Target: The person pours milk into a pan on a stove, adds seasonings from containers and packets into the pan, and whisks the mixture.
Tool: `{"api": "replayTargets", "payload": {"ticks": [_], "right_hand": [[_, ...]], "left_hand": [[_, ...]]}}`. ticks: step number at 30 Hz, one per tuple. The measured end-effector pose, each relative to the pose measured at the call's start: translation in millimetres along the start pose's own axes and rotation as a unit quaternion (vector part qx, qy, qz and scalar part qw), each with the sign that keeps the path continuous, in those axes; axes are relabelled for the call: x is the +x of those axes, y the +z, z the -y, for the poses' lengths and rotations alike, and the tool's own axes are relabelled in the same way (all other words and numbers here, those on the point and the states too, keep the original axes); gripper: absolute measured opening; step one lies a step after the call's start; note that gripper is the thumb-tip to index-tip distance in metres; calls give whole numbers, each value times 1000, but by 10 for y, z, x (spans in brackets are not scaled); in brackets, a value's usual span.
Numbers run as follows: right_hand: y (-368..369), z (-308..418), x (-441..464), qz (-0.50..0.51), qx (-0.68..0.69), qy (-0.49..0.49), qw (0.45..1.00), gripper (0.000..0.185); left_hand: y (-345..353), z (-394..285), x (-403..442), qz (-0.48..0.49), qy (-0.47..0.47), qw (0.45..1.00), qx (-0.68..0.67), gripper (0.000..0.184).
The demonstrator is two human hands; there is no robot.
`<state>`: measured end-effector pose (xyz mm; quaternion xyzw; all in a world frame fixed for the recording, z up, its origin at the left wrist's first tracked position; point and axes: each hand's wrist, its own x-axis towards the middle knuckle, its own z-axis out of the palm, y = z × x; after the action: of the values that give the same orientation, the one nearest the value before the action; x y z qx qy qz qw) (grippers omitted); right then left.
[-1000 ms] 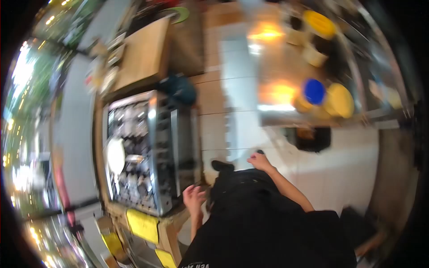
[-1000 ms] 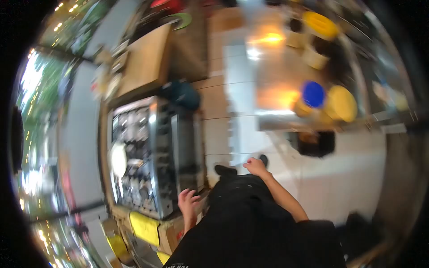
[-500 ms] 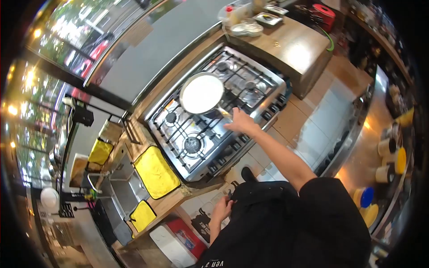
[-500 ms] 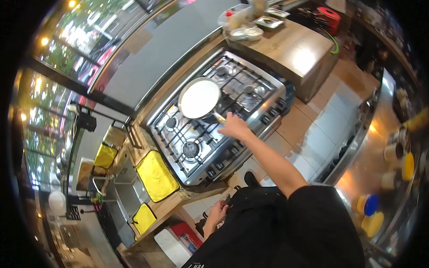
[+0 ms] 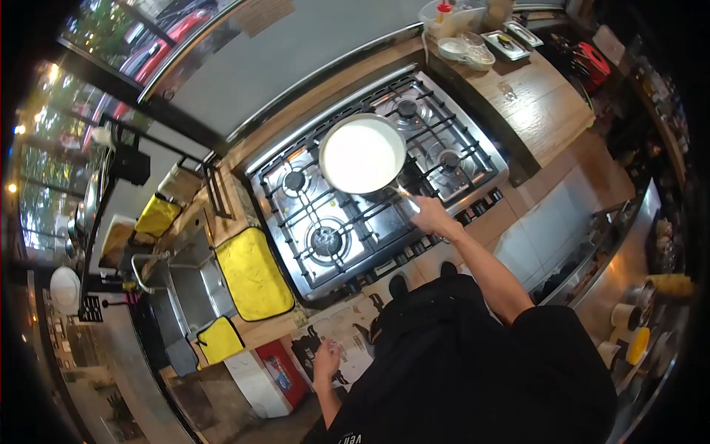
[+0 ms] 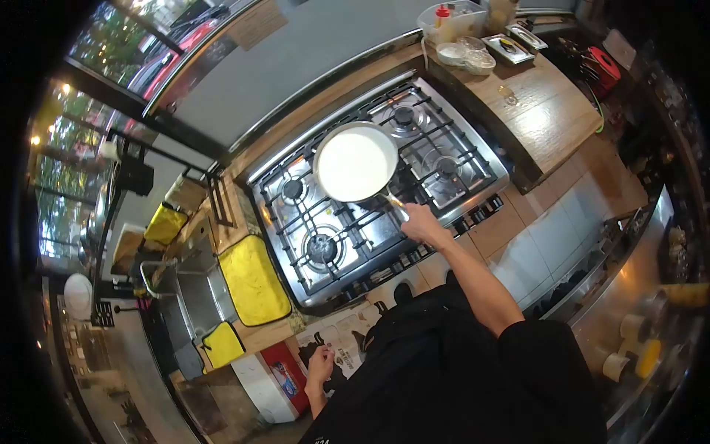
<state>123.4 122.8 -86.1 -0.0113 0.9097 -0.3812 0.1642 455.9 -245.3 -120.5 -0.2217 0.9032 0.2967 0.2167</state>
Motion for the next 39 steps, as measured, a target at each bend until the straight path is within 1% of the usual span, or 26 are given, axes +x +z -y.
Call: {"api": "replayTargets", "payload": {"ticks": [1,3,5,7,8,10,11,13,14,17,18,20,21,24,26,27,29,30,32,35,37,38,39], "right_hand": [[-12,-22,1,2,7,-2,1000,30],[-77,25,-66,2,10,5,1000,30],[-39,-24,-75,11,24,11,1000,32],[15,-16,-82,2,43,-7,999,33],[5,29,-95,0,44,-6,999,33],[-64,139,-157,31,66,21,997,33],[-113,185,-190,28,66,22,997,33],[-174,249,-237,53,84,40,994,33],[-158,242,-248,39,78,22,996,33],[-14,161,-197,37,100,30,994,35],[72,134,-201,33,102,33,994,35],[226,167,-229,-47,71,3,996,33],[272,163,-218,-51,75,8,996,33],[232,248,-249,-33,97,29,994,31],[25,364,-325,39,144,67,986,31],[-30,377,-347,35,149,70,986,31],[-98,385,-365,72,144,77,984,31],[-37,347,-353,69,147,77,984,31],[153,255,-315,-13,99,37,994,31],[287,245,-329,-45,112,64,991,32],[301,254,-337,-40,121,67,990,32],[298,261,-353,-36,127,70,989,32],[288,269,-369,-40,133,76,987,32]], "left_hand": [[36,-91,30,3,8,1000,8,40],[142,-274,60,36,-11,999,-23,42],[255,-363,128,50,8,999,-7,45],[329,-492,181,92,32,995,-28,46],[331,-592,196,92,34,995,-26,46],[309,-782,229,144,-37,987,-67,45],[344,-745,276,145,-34,987,-65,45],[388,-665,386,139,14,989,-58,45],[366,-656,402,139,15,989,-56,45],[326,-646,428,121,32,992,-34,46],[317,-629,435,124,19,991,-44,46],[280,-571,464,130,11,990,-46,45],[274,-540,465,124,16,991,-36,45],[263,-496,439,130,15,991,-24,45],[292,-434,446,140,10,990,-22,45],[326,-341,477,151,21,988,-15,45],[296,-301,541,162,34,986,-3,45],[283,-280,567,163,39,986,11,45],[233,-294,601,163,44,985,27,45],[133,-365,632,151,45,987,-2,45],[67,-414,621,160,-3,986,-50,45],[64,-362,622,162,-2,986,-43,45],[82,-291,630,158,19,987,-24,45]]}}
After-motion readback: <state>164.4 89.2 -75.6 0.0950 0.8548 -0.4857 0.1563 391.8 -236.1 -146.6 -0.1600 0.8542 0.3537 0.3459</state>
